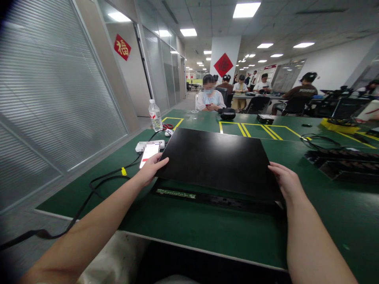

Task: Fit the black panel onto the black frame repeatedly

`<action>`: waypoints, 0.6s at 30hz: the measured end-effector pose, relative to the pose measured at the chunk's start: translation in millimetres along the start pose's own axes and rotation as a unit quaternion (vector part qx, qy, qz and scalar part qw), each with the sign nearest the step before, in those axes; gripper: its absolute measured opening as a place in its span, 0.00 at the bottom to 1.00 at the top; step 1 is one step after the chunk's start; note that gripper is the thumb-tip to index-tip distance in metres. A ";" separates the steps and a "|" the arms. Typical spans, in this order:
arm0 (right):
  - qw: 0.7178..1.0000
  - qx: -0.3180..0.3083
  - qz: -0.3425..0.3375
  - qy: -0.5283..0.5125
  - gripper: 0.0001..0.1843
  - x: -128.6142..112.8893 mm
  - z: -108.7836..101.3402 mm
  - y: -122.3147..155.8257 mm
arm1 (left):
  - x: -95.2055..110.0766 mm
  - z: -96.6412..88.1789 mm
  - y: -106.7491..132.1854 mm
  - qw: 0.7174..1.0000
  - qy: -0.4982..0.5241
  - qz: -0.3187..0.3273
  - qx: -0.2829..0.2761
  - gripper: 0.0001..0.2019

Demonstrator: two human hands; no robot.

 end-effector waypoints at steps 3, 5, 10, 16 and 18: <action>0.987 -0.083 0.013 -0.135 0.24 -18.4 7.1 18.8 | -1.3 -1.3 -1.4 1.000 0.025 -0.016 0.008 0.26; 0.982 -0.090 0.005 -0.168 0.21 -30.8 5.3 31.0 | -3.4 -2.2 -1.5 0.999 0.036 -0.023 0.011 0.25; 0.978 -0.099 0.025 -0.184 0.20 -37.6 10.0 45.7 | -8.9 -0.8 -0.3 0.998 0.056 -0.037 -0.004 0.25; 0.975 -0.099 -0.051 -0.194 0.25 -45.8 14.1 43.9 | -16.0 0.6 2.5 0.996 0.042 -0.080 -0.009 0.23; 0.973 -0.087 -0.058 -0.208 0.25 -46.0 11.6 43.5 | -17.8 2.3 2.8 0.996 0.037 -0.085 -0.014 0.23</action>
Point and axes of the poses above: each hand's wrist, its own y-axis away from the middle knuckle, its own z-axis out of the palm, x = y × z, the point moved 8 cm from there along -y, towards the middle knuckle, and after that the axes turned 15 degrees about y, right-handed, at the moved point
